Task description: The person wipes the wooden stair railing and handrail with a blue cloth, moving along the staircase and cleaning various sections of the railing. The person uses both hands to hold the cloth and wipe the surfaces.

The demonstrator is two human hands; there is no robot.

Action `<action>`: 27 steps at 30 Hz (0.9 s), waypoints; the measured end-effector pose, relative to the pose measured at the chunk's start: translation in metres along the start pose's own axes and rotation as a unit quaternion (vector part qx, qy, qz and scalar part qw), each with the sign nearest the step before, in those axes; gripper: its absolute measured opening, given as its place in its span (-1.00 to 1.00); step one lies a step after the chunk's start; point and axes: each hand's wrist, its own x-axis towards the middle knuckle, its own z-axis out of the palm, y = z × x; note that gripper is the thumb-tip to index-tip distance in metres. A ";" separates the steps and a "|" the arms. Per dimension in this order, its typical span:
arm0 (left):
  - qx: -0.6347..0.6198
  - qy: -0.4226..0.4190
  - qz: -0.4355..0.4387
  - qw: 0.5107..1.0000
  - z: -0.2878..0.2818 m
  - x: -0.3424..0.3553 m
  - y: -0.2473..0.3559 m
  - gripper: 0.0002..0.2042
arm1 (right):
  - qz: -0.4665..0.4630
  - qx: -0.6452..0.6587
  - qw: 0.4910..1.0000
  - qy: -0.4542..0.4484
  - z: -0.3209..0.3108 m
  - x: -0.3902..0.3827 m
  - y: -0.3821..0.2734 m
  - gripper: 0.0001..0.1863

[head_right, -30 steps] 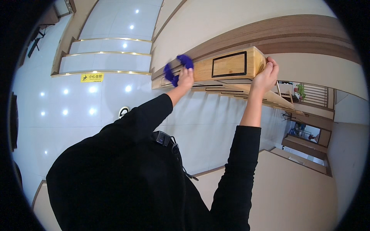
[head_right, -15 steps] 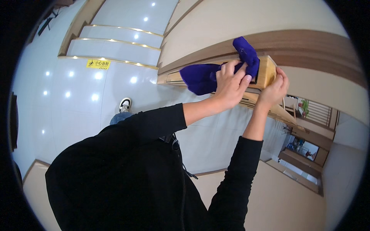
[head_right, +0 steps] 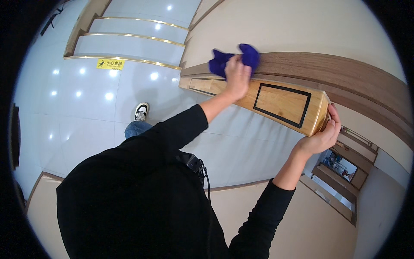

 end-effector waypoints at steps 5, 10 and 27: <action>0.118 -0.101 -0.357 0.921 -0.014 -0.044 -0.185 -0.51 | -0.024 0.013 1.000 -0.013 0.008 0.008 0.001 -0.54; 0.153 -0.196 -0.389 0.887 -0.040 -0.107 -0.178 -0.47 | -0.059 -0.034 0.997 -0.036 -0.008 0.009 0.013 -0.54; -0.073 -0.182 0.355 0.914 -0.043 0.075 0.196 -0.69 | -0.088 -0.127 0.983 0.098 0.014 -0.004 0.011 -0.75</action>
